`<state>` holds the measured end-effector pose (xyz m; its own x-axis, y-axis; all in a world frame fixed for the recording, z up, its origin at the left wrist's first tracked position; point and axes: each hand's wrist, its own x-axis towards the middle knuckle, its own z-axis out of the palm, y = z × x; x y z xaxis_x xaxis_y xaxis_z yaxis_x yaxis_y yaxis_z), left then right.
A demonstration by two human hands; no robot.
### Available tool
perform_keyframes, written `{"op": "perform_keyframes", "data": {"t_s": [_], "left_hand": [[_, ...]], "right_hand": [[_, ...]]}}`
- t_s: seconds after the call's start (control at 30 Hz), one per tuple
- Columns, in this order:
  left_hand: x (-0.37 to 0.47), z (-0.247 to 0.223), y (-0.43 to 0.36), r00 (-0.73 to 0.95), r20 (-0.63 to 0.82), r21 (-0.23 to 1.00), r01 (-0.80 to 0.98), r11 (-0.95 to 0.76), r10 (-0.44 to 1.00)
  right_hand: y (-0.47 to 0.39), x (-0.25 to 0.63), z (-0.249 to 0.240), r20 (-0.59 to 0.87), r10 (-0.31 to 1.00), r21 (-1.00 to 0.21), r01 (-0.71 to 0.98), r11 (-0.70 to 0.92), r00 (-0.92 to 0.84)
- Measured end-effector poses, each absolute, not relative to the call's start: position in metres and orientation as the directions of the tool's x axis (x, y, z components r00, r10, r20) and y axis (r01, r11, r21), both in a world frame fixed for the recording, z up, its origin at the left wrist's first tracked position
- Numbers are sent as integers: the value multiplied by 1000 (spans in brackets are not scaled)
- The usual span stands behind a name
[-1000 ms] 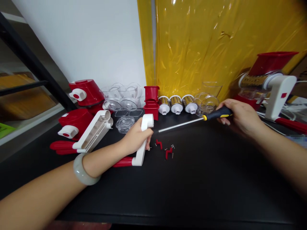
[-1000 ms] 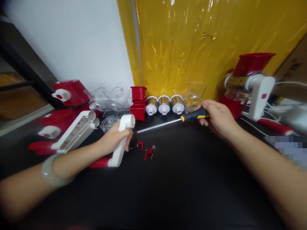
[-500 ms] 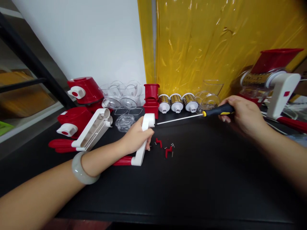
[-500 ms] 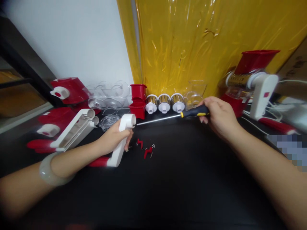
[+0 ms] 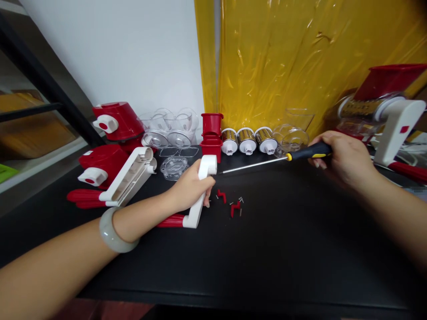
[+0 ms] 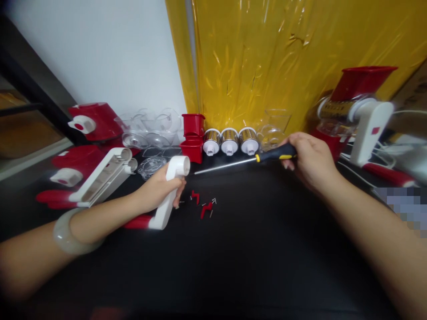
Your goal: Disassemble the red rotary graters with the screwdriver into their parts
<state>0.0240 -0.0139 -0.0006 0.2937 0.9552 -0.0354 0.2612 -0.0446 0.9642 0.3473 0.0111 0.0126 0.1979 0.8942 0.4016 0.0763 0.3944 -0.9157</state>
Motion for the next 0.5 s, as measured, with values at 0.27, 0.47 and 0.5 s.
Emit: {"op": "perform_keyframes", "data": {"t_s": [0.27, 0.47, 0.5], "left_hand": [[22, -2, -13, 306, -31, 961, 270, -56, 951], [22, -4, -12, 311, -28, 963, 265, -58, 950], [21, -4, -12, 314, -26, 963, 262, -60, 949]], "right_hand": [[11, 348, 16, 404, 883, -913, 41, 407, 239], [10, 347, 15, 396, 894, -918, 81, 388, 210], [10, 347, 14, 391, 897, -920, 81, 383, 205]]}}
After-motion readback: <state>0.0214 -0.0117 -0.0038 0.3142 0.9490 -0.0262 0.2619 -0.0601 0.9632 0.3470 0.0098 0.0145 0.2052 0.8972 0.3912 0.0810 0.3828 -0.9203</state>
